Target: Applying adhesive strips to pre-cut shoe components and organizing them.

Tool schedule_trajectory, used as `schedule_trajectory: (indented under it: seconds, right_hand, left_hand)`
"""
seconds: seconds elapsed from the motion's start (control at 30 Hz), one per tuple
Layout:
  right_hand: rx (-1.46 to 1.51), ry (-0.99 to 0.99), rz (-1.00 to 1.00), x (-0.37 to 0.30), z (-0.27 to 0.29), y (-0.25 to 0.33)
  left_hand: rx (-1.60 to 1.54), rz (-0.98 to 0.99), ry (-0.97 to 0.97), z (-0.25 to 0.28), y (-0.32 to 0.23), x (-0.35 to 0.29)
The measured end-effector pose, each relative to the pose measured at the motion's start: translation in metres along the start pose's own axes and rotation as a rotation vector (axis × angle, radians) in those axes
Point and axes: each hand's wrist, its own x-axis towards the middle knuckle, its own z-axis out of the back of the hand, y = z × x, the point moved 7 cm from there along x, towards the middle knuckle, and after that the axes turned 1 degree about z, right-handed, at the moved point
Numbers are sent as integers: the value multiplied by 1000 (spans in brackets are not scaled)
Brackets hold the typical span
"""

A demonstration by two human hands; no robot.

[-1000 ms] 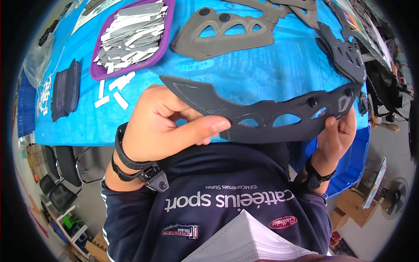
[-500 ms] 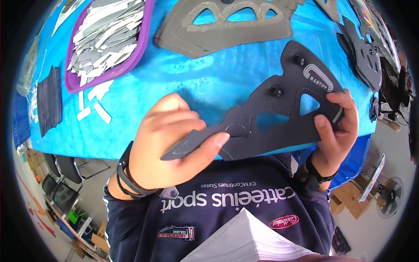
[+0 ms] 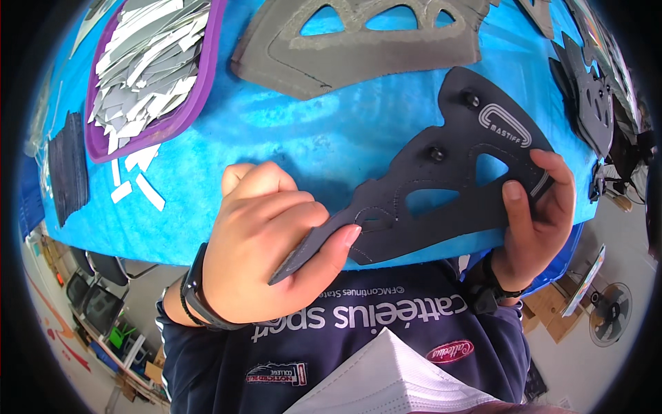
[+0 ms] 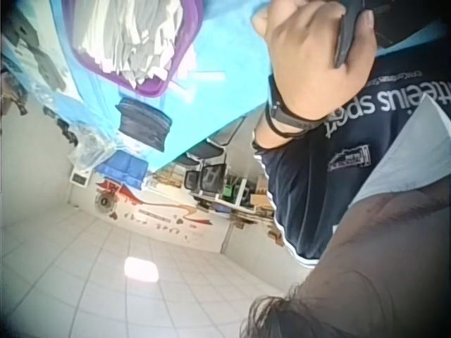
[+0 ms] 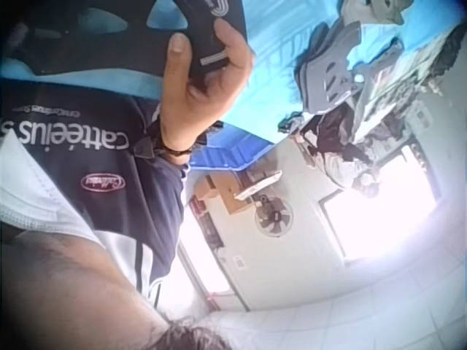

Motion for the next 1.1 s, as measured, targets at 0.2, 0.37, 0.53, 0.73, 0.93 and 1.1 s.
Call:
schedule_trajectory:
  seconds: [0.2,0.37,0.53,0.73,0.93,1.1]
  right_hand:
    - [-43,54,57,-1,-2,-1]
    - [-77,35,69,-3,0,1]
    - [-66,34,53,-4,-1,0]
    - [-88,50,78,-5,-2,1]
    - [-158,19,91,-5,-3,4]
    - [-459,15,361,-12,-3,15]
  left_hand:
    - [16,13,-8,1,1,-2]
    - [36,12,-8,-1,0,-1]
    - [66,20,-2,-2,0,-2]
    - [72,27,-4,-2,0,-2]
    - [122,11,8,-4,-3,-1]
    - [244,-49,53,-4,-9,1]
